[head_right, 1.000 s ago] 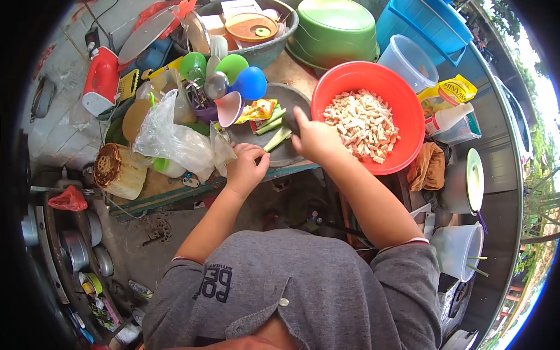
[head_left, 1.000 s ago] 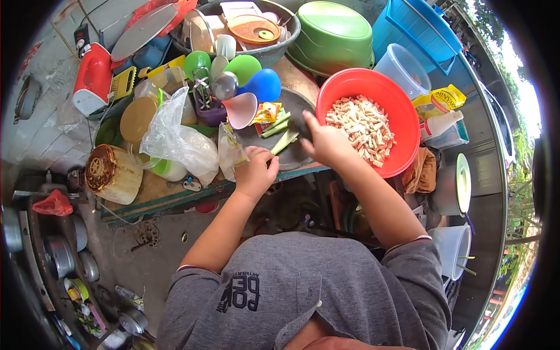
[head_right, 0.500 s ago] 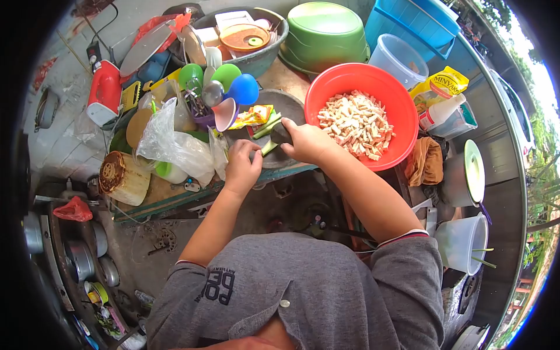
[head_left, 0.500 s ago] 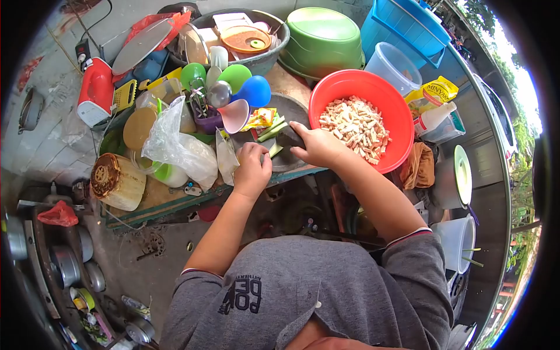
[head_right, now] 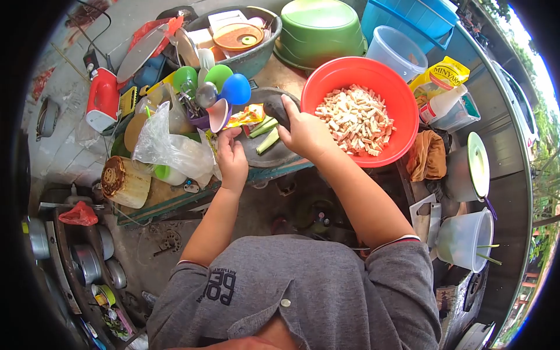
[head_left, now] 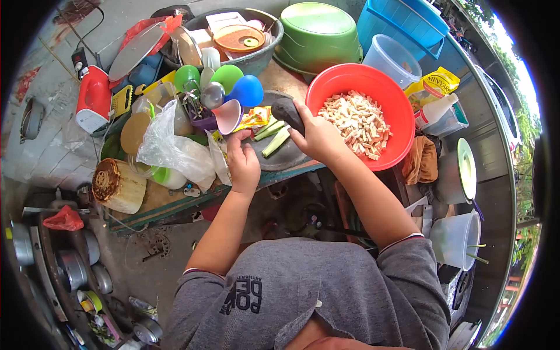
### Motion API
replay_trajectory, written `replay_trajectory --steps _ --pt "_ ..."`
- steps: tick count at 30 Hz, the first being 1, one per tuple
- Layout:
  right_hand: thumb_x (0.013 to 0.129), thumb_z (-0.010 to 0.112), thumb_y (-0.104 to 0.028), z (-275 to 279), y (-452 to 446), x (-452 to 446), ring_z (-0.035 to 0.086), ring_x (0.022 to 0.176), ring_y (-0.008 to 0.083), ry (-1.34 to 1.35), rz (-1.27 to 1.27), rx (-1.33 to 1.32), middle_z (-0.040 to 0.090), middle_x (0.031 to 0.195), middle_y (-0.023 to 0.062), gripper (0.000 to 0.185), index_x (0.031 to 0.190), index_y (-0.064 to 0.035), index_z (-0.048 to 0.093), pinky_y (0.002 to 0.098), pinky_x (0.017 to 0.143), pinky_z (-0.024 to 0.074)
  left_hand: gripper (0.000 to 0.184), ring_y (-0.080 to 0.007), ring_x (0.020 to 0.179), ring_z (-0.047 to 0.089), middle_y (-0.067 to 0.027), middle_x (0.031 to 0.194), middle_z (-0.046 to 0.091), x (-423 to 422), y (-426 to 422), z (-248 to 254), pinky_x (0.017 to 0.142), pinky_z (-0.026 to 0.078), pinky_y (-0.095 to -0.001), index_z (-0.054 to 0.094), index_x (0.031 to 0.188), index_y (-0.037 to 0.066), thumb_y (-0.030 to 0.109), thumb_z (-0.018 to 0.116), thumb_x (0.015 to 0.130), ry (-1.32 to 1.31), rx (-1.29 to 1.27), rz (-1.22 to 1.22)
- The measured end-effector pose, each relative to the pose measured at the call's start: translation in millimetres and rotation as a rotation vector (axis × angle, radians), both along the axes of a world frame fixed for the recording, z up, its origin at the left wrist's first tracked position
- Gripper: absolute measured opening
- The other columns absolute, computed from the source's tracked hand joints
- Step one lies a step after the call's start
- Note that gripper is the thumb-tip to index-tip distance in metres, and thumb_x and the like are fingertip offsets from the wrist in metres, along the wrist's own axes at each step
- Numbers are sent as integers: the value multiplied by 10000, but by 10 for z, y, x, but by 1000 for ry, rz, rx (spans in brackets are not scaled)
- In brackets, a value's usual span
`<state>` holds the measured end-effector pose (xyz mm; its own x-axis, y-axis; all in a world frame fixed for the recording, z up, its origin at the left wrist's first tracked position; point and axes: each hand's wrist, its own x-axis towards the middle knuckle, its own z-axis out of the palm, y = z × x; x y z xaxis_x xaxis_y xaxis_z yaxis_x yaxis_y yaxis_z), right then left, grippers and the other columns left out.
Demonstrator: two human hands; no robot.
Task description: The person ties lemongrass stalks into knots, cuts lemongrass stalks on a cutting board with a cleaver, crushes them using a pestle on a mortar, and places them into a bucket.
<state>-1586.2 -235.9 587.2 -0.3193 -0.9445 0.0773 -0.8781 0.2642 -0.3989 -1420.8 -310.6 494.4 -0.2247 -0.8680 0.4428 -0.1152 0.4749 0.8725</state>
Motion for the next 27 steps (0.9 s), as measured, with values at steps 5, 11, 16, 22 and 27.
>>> replay_trajectory --steps 5,11,16,22,27 --pt "815 595 -322 -211 -16 -143 627 884 391 17 51 250 646 942 244 711 1401 -45 305 460 796 493 352 -352 1037 537 -183 1078 569 -163 -79 23 916 413 -428 529 1085 -6 85 599 753 -296 6 -160" --pt "833 616 -327 30 525 -286 591 1045 374 -418 -119 -119 592 1114 268 660 1362 -31 356 403 902 457 578 -333 1108 503 -168 1186 519 -434 -143 -5 962 404 -426 499 1189 10 220 690 686 -816 -176 -235" --pt "842 636 -272 -38 1354 -239 562 1126 352 -492 -79 -250 559 1201 253 663 1384 -45 330 395 955 421 648 -346 1098 513 -184 1192 511 -671 -177 99 939 425 -435 444 1267 12 175 661 678 -1128 -107 -216" --pt "823 656 -274 -74 2385 -59 626 984 376 -542 -338 -124 584 1142 268 739 1419 -85 263 398 854 487 465 -334 1036 549 -179 1107 546 -772 -179 55 846 471 -455 508 1100 8 150 662 685 -1220 -245 -124" --pt "815 676 -256 -263 3213 -134 498 1166 413 -227 -662 -292 496 1270 273 750 1415 -58 271 407 960 417 471 -403 981 565 -242 1040 570 -794 -270 15 873 461 -465 510 1033 -46 197 673 664 -1195 -179 -227"
